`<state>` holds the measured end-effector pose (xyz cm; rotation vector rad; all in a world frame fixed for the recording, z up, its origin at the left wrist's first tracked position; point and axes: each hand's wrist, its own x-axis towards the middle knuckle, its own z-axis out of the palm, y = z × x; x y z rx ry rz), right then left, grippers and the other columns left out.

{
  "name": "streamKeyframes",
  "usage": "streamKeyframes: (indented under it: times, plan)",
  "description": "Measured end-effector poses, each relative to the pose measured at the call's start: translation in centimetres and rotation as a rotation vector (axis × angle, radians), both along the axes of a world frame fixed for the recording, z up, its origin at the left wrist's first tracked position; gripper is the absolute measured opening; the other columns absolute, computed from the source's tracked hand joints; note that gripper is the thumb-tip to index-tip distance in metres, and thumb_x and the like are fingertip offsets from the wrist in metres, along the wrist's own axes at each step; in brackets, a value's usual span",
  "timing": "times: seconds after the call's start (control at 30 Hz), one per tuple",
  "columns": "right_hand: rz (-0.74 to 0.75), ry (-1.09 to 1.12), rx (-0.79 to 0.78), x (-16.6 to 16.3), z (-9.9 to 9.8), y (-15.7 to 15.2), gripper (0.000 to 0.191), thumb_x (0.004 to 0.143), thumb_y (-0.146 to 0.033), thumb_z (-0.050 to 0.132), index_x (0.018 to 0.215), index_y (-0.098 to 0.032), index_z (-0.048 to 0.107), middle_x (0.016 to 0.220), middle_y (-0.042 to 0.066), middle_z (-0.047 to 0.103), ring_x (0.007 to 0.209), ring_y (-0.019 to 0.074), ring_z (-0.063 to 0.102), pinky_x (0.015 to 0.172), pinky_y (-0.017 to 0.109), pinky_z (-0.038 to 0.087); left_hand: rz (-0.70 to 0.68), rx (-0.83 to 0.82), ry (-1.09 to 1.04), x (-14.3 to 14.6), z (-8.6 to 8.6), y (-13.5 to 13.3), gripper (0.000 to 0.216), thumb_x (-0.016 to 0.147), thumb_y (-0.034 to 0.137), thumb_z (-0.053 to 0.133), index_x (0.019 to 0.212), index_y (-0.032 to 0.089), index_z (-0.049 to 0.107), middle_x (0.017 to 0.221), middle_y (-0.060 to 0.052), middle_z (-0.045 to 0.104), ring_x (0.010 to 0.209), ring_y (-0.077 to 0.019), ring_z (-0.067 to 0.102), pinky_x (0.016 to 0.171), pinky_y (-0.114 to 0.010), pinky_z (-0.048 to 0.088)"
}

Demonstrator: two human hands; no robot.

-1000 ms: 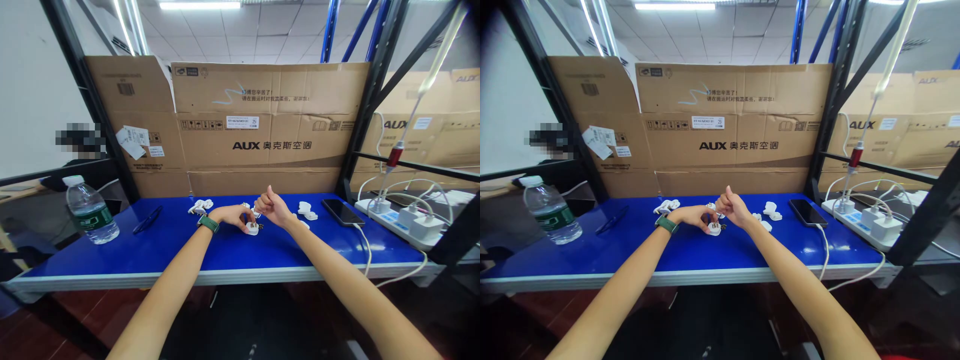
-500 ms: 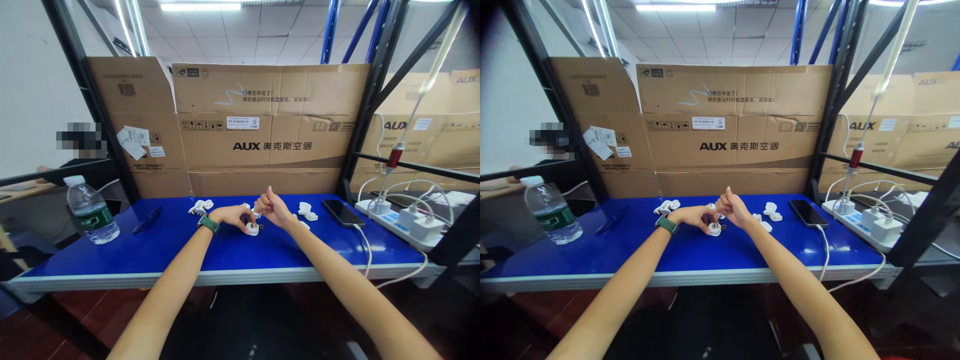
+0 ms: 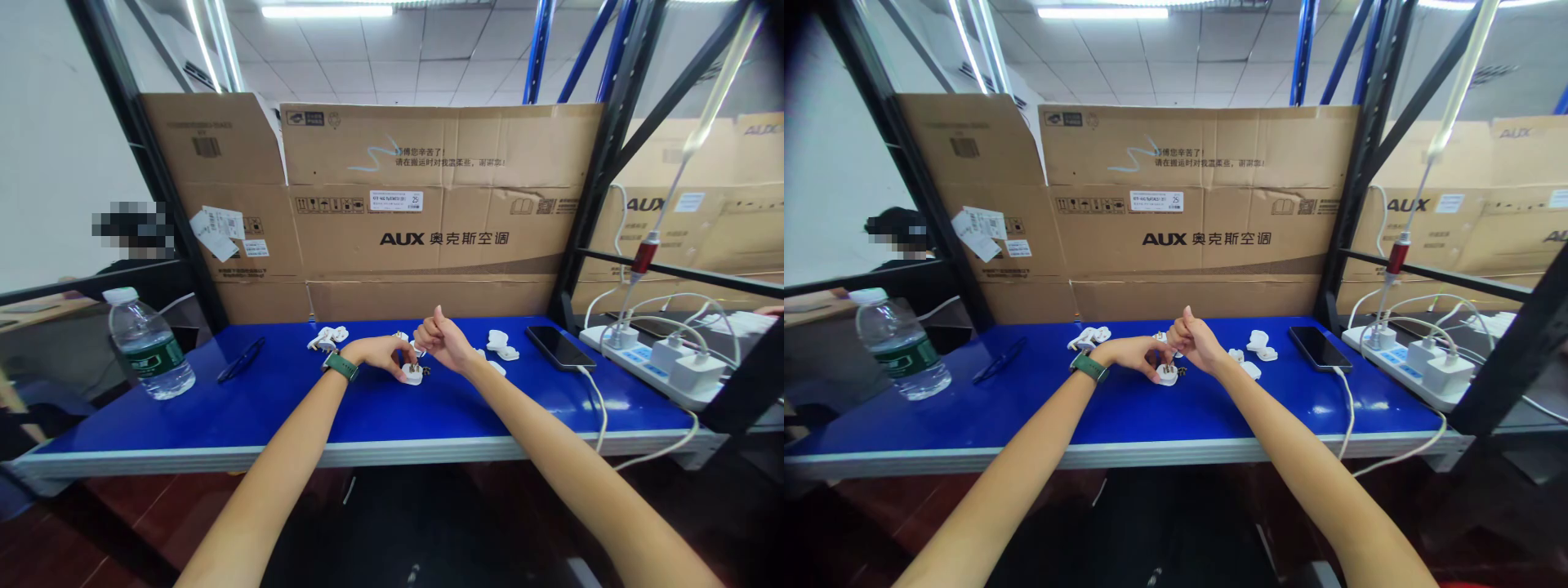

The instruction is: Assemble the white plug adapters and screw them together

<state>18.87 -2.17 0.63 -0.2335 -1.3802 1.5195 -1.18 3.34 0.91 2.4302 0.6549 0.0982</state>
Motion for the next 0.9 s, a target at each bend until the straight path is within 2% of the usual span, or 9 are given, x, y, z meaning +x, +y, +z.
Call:
streamKeyframes:
  times: [0.23, 0.33, 0.47, 0.6, 0.9]
  plan:
    - [0.001, -0.015, -0.045, 0.03, 0.18, 0.01, 0.062, 0.092, -0.069, 0.047, 0.055, -0.022, 0.030, 0.056, -0.004, 0.022, 0.055, 0.0153, 0.027, 0.057, 0.030, 0.034, -0.006, -0.006, -0.003, -0.07, -0.17, 0.33, 0.048, 0.066, 0.038, 0.088, 0.107, 0.019, 0.070, 0.101, -0.003, 0.070, 0.083, -0.0163, 0.063, 0.079, -0.027, 0.045]
    - [0.052, 0.015, -0.067, 0.11, 0.18, 0.01, 0.053, 0.095, -0.059, 0.050, 0.060, -0.022, 0.035, 0.060, -0.002, 0.027, 0.059, 0.0160, 0.033, 0.062, 0.031, 0.038, -0.014, -0.011, -0.005, -0.07, -0.20, 0.35, 0.046, 0.066, 0.037, 0.088, 0.105, 0.018, 0.071, 0.099, -0.003, 0.070, 0.082, -0.0164, 0.063, 0.078, -0.027, 0.045]
    - [0.089, 0.073, -0.089, 0.10, 0.04, 0.09, 0.032, 0.090, -0.042, 0.059, 0.069, -0.021, 0.045, 0.068, 0.000, 0.036, 0.065, 0.0166, 0.040, 0.066, 0.031, 0.042, -0.003, -0.006, -0.015, -0.03, -0.13, 0.20, 0.046, 0.066, 0.036, 0.088, 0.104, 0.018, 0.071, 0.100, -0.004, 0.071, 0.083, -0.0171, 0.064, 0.079, -0.028, 0.045]
    - [0.047, 0.074, -0.066, 0.01, -0.03, 0.18, 0.025, 0.088, -0.040, 0.064, 0.076, -0.020, 0.053, 0.074, 0.001, 0.044, 0.069, 0.0158, 0.045, 0.070, 0.031, 0.045, -0.018, -0.010, -0.039, -0.06, -0.12, 0.14, 0.048, 0.065, 0.037, 0.089, 0.105, 0.018, 0.071, 0.099, -0.004, 0.071, 0.084, -0.0177, 0.064, 0.081, -0.028, 0.046]
    - [-0.046, 0.031, 0.023, -0.16, -0.35, 0.15, 0.027, 0.084, -0.043, 0.074, 0.083, -0.021, 0.059, 0.083, 0.000, 0.054, 0.075, 0.0137, 0.052, 0.081, 0.032, 0.050, -0.033, -0.006, -0.041, -0.19, -0.43, 0.55, 0.044, 0.068, 0.036, 0.087, 0.105, 0.018, 0.072, 0.100, -0.005, 0.070, 0.084, -0.0175, 0.064, 0.079, -0.029, 0.046]
